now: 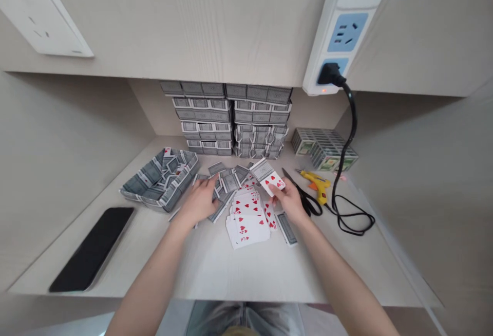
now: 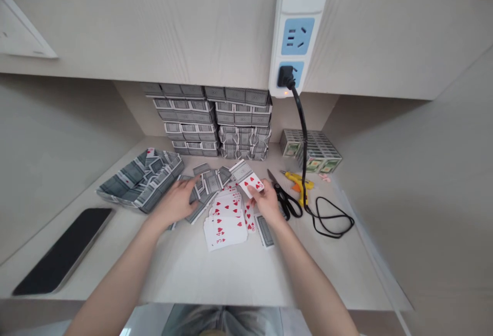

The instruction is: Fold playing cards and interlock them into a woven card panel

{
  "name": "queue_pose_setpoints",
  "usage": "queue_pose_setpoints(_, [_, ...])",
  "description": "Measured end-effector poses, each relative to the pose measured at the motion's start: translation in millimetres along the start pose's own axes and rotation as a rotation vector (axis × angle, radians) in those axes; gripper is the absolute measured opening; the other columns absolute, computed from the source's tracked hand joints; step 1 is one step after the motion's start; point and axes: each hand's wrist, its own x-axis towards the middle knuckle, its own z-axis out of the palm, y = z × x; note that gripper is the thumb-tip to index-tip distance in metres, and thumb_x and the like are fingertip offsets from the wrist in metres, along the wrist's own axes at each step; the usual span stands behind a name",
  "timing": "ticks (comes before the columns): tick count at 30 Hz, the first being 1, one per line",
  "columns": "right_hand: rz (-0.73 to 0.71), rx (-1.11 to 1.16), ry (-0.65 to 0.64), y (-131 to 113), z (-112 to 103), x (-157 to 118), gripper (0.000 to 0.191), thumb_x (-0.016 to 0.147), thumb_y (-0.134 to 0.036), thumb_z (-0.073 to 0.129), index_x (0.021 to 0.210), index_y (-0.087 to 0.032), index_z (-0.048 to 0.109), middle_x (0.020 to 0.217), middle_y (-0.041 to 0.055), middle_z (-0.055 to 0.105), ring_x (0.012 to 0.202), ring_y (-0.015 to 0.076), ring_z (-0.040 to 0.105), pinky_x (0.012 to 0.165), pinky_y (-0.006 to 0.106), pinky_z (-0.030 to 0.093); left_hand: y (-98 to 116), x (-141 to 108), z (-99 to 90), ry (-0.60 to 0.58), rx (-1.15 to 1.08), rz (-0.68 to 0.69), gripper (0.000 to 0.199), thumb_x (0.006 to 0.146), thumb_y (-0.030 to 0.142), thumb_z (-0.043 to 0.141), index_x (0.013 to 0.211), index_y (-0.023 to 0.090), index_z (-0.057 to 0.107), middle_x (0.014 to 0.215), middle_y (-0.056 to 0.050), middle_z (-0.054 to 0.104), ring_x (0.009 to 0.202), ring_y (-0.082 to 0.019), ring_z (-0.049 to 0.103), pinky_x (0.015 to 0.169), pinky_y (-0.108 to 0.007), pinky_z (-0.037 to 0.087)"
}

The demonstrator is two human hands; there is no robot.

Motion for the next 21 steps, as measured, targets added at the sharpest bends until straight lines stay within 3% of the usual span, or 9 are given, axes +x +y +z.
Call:
queue_pose_setpoints(4, [0.038,0.106,0.010,-3.9,-1.3,-1.4,0.029,0.062,-0.038,0.071,0.073,-0.016,0.055,0.052,-0.0030,0.058,0.038,0.0076,0.046,0.037,0.020,0.035,3.2,4.2,-1.8,0.077,-0.080,0.008,0.058,0.072,0.020,0.053,0.127,0.013,0.038,0.111,-0.013,0.056,0.106,-0.027,0.048,0.091,-0.037,0.038])
queue_pose_setpoints(8, [0.153,0.225,-0.171,-3.1,4.0,-5.2,0.030,0.067,-0.038,0.067,0.084,-0.014,0.062,0.072,0.0037,0.066,0.048,0.0084,0.053,0.039,0.019,0.038,21.1,2.9,0.7,0.186,-0.292,0.106,0.057,0.076,0.026,0.054,0.129,0.020,0.034,0.123,-0.008,0.050,0.116,-0.023,0.043,0.095,-0.037,0.036])
queue_pose_setpoints(11, [0.220,0.285,-0.314,0.0,9.7,-9.3,0.033,0.066,-0.035,0.068,0.092,-0.015,0.063,0.086,0.0058,0.067,0.068,0.0148,0.062,0.053,0.024,0.049,39.7,-1.4,6.3,0.195,-0.441,0.191,0.065,0.075,0.030,0.058,0.132,0.022,0.028,0.133,-0.008,0.040,0.122,-0.022,0.037,0.100,-0.038,0.033])
queue_pose_setpoints(14, [0.275,0.326,-0.452,3.1,12.8,-12.7,0.033,0.067,-0.031,0.069,0.094,-0.015,0.063,0.090,0.0063,0.067,0.079,0.0184,0.063,0.066,0.033,0.053,53.3,-5.0,11.2,0.243,-0.537,0.185,0.075,0.072,0.033,0.063,0.134,0.022,0.022,0.137,-0.009,0.034,0.126,-0.022,0.031,0.103,-0.040,0.029])
queue_pose_setpoints(21, [0.279,0.351,-0.548,1.0,14.3,-16.9,0.034,0.071,-0.028,0.066,0.102,-0.014,0.060,0.093,0.0084,0.066,0.083,0.0216,0.064,0.070,0.038,0.054,55.4,-6.7,12.8,0.287,-0.551,0.163,0.074,0.070,0.036,0.065,0.132,0.025,0.027,0.131,-0.010,0.035,0.123,-0.025,0.034,0.102,-0.043,0.030])
